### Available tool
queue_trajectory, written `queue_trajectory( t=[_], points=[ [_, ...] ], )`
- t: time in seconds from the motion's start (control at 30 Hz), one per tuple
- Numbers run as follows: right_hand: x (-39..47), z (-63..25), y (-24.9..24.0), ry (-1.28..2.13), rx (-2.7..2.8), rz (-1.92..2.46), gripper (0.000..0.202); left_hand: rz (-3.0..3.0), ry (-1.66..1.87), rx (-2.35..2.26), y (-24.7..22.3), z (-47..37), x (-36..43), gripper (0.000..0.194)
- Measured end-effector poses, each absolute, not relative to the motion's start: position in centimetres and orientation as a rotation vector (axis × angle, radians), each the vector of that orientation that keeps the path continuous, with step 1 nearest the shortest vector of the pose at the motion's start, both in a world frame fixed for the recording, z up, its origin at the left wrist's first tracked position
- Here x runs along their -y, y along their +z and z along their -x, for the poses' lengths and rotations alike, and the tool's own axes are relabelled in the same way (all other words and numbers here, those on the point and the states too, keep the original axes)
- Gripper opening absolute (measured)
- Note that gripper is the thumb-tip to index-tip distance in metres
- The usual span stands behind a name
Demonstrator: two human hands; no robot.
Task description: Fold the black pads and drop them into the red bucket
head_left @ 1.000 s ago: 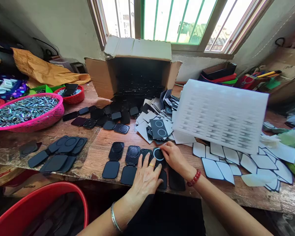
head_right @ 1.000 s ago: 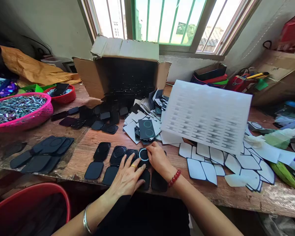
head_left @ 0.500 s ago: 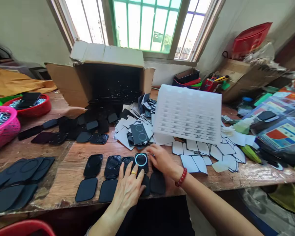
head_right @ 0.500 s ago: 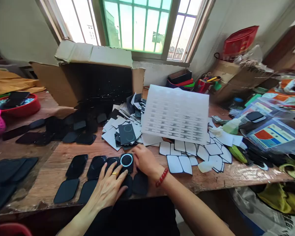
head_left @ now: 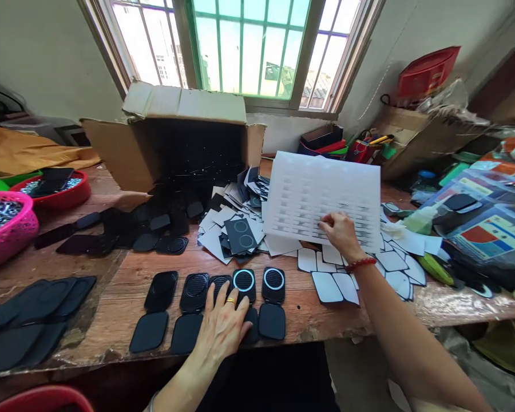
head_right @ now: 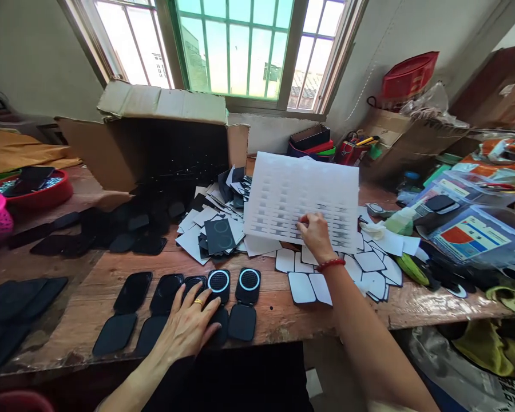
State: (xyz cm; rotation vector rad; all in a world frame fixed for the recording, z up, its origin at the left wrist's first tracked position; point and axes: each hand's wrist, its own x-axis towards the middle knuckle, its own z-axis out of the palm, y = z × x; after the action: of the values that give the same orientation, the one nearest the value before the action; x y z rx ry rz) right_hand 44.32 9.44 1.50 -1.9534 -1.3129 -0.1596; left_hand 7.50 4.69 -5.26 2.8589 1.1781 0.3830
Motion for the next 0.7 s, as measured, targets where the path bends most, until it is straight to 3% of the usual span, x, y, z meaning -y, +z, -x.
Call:
queue_trajectory(
  t=[0.23, 0.47, 0.7],
  points=[
    [-7.0, -40.9, 2.3, -0.129, 1.142, 1.759, 0.034, -2.729, 0.317, -1.162, -3.8, -5.4, -5.1, 0.046],
    [-7.5, -26.9, 0.6, 0.783, 1.495, 1.461, 0.028, -2.655, 0.412, -1.431, -5.2, -2.1, -5.1, 0.044],
    [-9.9, -21.3, -2.5, 0.956, 1.669, 1.453, 0.016, -2.646, 0.333, -1.48, -4.7, -2.4, -4.9, 0.045]
  ],
)
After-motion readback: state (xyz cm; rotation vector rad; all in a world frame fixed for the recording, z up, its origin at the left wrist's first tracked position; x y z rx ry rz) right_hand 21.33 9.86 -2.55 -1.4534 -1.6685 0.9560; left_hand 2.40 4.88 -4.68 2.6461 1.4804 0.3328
